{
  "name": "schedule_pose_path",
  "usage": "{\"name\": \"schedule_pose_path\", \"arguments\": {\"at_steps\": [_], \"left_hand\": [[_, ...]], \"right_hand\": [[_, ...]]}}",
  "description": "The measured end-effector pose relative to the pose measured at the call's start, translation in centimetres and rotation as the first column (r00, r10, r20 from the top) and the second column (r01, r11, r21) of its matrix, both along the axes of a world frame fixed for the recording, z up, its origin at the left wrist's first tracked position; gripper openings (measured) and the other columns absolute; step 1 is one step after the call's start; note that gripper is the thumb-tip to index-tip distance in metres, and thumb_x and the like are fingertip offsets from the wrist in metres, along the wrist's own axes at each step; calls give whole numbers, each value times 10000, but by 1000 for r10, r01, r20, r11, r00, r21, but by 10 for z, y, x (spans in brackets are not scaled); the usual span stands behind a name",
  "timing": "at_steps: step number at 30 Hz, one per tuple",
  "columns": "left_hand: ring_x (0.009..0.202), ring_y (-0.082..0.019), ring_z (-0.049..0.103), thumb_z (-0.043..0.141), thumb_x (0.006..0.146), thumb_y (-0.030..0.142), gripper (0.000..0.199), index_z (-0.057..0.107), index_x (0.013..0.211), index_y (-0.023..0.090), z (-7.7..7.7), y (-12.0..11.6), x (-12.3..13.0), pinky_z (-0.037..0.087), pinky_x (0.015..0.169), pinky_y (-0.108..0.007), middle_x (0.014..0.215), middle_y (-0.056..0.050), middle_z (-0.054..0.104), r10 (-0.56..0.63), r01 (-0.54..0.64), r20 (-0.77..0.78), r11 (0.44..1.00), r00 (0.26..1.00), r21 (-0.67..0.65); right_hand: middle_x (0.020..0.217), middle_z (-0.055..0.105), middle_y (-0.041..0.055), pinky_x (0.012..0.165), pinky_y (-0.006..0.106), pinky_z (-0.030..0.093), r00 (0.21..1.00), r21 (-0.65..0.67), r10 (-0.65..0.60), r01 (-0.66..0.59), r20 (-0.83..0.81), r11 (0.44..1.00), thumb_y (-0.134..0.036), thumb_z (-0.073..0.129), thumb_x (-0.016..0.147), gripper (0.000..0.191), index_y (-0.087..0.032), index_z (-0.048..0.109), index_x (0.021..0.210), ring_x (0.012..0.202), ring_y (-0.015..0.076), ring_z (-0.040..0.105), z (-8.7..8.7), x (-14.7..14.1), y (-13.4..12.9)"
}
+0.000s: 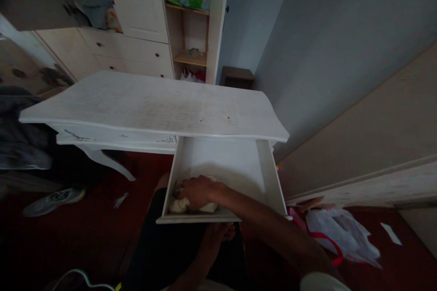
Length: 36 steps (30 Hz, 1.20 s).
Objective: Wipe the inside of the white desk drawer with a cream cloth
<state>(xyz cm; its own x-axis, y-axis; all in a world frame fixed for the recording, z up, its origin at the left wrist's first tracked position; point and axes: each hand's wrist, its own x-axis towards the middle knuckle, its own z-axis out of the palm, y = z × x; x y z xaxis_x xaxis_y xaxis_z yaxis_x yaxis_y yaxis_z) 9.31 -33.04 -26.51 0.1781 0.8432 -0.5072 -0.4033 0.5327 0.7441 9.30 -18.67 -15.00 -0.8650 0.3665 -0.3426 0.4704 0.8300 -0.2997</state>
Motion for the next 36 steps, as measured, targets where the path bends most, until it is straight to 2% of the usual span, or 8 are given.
{"name": "schedule_pose_path", "arguments": {"at_steps": [7, 11, 14, 17, 19, 22, 30, 36], "left_hand": [[767, -236, 679, 726, 570, 753, 697, 705, 859, 119, 2, 1, -2, 526, 741, -357, 834, -113, 728, -18, 18, -8, 1000, 1000, 0], [738, -216, 670, 731, 576, 740, 667, 704, 844, 129, 5, 3, -1, 517, 711, -332, 807, -98, 728, -20, 20, -6, 1000, 1000, 3], [712, -197, 658, 738, 580, 723, 643, 702, 834, 134, 6, 3, 0, 510, 693, -318, 789, -85, 723, -9, 9, 8, 1000, 1000, 2], [699, -197, 654, 738, 556, 739, 669, 712, 843, 134, 5, 3, 1, 507, 680, -320, 778, -85, 722, -2, 2, 1, 1000, 1000, -11], [704, -204, 657, 738, 530, 755, 703, 719, 854, 131, 4, 3, 1, 508, 677, -325, 779, -90, 722, 1, -1, 3, 1000, 1000, -19], [684, -203, 650, 748, 482, 772, 737, 716, 835, 126, 3, 3, 1, 507, 664, -328, 759, -91, 715, 17, -17, 3, 999, 1000, -37], [699, -195, 651, 750, 549, 724, 660, 718, 824, 125, 2, 3, 1, 514, 690, -320, 771, -86, 715, -5, 5, 8, 1000, 1000, -15], [690, -201, 659, 741, 546, 734, 666, 715, 802, 120, 3, 2, 1, 525, 685, -328, 763, -96, 719, 17, -18, -13, 999, 1000, -29]], "right_hand": [[1102, 668, 46, 755, 301, 507, 996, -248, -10, -13, -90, 969, -260, 746, 736, 500, -281, 666, 1230, 909, 211, 652, 1, 16, 15], [1114, 671, 56, 876, 317, 500, 964, -401, -159, 63, -211, 914, -263, 782, 733, 537, -223, 657, 1254, 997, 216, 638, -5, 34, 17], [1251, 639, 99, 992, 355, 455, 856, -416, -412, 267, -313, 869, -314, 783, 748, 664, -186, 567, 1363, 1125, 237, 603, -9, 40, 14], [1416, 541, 127, 1079, 387, 389, 656, -418, -626, 472, -422, 777, -348, 713, 816, 747, -188, 412, 1480, 1257, 240, 530, -10, 38, 15], [1461, 499, 131, 1094, 402, 373, 554, -400, -689, 562, -466, 723, -365, 667, 850, 757, -200, 344, 1514, 1287, 241, 505, -8, 32, 21], [1457, 496, 132, 1083, 401, 381, 505, -336, -704, 636, -499, 695, -388, 624, 880, 754, -206, 295, 1533, 1269, 245, 511, -4, 18, 33], [1371, 499, 89, 978, 377, 445, 699, -136, -608, 608, -377, 782, -362, 596, 901, 722, -329, 265, 1541, 1144, 254, 551, 16, -11, 28], [1285, 540, 58, 908, 344, 471, 887, -161, -378, 346, -265, 924, -349, 678, 829, 736, -381, 367, 1495, 1056, 243, 597, 19, 10, -4]]}}
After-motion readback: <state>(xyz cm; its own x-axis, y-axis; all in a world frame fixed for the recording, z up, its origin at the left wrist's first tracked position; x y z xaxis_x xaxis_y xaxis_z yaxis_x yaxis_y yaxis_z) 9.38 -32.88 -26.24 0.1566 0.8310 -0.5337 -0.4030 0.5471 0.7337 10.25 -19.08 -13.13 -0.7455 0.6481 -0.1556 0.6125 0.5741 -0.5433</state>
